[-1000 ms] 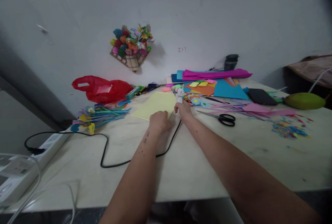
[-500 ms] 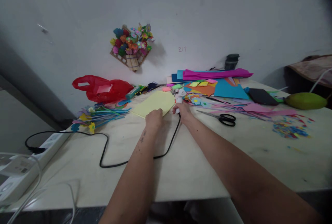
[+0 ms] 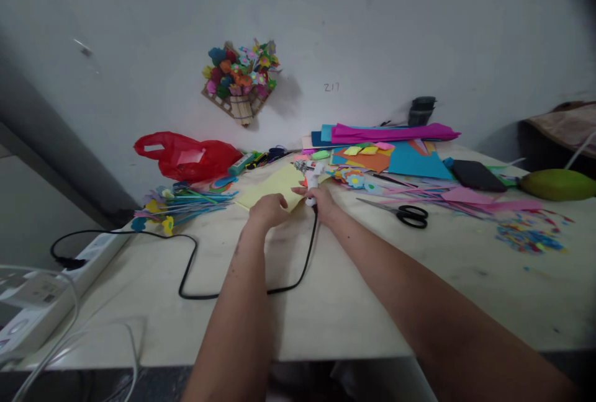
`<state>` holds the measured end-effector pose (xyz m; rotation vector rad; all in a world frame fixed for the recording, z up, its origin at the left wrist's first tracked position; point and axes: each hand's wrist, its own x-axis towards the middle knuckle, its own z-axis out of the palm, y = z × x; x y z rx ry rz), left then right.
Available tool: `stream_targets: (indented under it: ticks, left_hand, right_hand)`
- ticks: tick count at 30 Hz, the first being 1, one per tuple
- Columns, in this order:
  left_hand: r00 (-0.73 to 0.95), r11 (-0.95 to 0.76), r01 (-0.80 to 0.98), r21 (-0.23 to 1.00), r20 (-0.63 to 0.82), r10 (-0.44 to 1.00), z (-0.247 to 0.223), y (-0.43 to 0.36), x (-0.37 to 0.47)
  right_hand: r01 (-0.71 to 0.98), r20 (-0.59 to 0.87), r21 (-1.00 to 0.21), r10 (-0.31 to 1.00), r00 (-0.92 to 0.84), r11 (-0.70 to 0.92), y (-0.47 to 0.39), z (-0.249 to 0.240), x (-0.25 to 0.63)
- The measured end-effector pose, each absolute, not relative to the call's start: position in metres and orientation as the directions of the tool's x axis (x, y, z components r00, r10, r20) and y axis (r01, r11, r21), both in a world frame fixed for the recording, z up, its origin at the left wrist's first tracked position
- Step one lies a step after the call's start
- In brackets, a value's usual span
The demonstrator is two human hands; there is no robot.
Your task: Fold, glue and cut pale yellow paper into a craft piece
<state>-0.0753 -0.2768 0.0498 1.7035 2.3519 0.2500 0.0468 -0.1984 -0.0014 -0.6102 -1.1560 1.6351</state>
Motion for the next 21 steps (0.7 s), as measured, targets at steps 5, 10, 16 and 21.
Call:
stream_targets:
  ticks: [5, 10, 16, 21]
  left_hand:
    - [-0.230, 0.312, 0.817, 0.486, -0.221, 0.948, 0.047, -0.275, -0.088]
    - [-0.317, 0.361, 0.802, 0.476, -0.174, 0.932, 0.044, -0.274, -0.096]
    - [-0.226, 0.213, 0.946, 0.246, 0.025, 0.974, 0.044, -0.279, -0.073]
    - [-0.098, 0.089, 0.993, 0.074, 0.138, 0.985, 0.037, -0.280, -0.057]
  right_hand:
    - [-0.302, 0.180, -0.952, 0.903, -0.390, 0.059, -0.203, 0.002, 0.045]
    - [-0.123, 0.253, -0.967, 0.907, -0.337, 0.224, -0.213, 0.009, 0.044]
    - [0.177, 0.343, -0.921, 0.938, -0.051, 0.347, -0.227, 0.013, 0.046]
    - [0.261, 0.247, -0.944, 0.957, 0.149, 0.203, -0.232, 0.020, 0.052]
